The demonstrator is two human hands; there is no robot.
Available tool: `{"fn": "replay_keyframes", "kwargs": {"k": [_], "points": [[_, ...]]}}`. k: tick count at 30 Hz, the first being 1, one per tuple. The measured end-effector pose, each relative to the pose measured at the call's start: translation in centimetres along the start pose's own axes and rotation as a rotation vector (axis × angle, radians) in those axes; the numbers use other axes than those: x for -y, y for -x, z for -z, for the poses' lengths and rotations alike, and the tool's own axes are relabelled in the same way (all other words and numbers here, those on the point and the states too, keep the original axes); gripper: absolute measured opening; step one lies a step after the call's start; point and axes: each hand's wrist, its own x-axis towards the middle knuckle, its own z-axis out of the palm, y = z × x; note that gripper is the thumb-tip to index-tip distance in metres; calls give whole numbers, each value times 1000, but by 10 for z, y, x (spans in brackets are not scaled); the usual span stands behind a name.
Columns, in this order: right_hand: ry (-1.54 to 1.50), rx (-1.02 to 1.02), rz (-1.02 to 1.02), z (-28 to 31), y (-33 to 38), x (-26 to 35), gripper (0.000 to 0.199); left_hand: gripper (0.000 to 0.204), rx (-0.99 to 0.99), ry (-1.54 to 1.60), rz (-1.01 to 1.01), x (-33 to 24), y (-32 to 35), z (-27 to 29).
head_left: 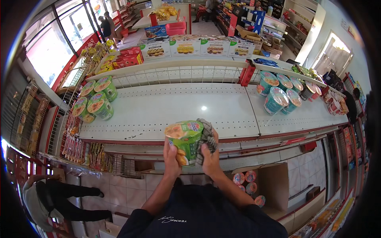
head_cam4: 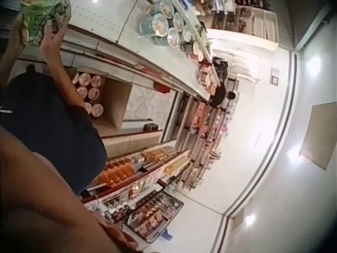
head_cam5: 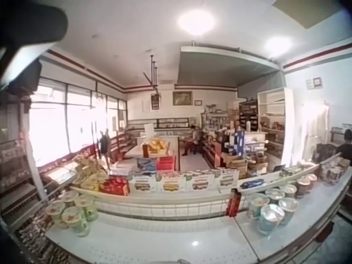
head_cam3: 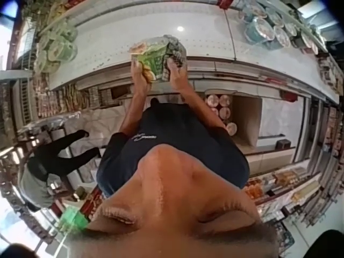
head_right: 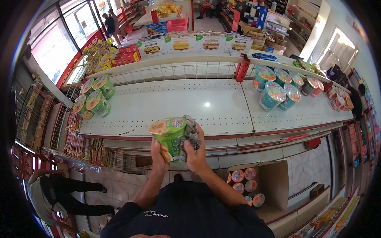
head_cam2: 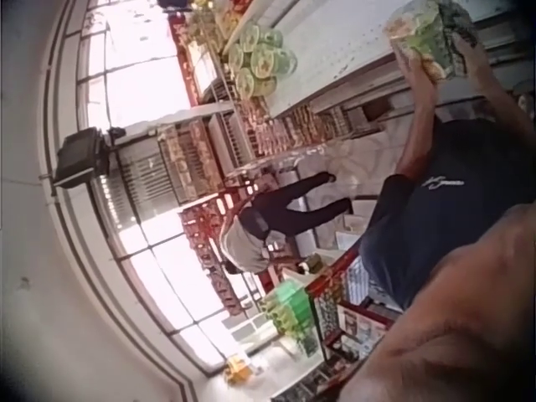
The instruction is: Removing cup noodles from a cardboard box and placing them onto a grocery store shelf.
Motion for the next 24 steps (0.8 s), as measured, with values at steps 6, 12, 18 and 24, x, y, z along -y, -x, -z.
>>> {"fn": "replay_keyframes", "kwargs": {"k": [6, 12, 18, 24], "points": [[905, 206, 700, -15, 1, 10, 69, 74, -31, -191, -39, 2, -6, 7], [461, 81, 351, -13, 0, -4, 69, 78, -33, -114, -21, -15, -4, 3], [795, 6, 437, -22, -12, 13, 65, 75, -63, -50, -40, -26, 2, 3], [839, 187, 603, -37, -2, -2, 60, 79, -184, -211, -135, -21, 4, 7]]}}
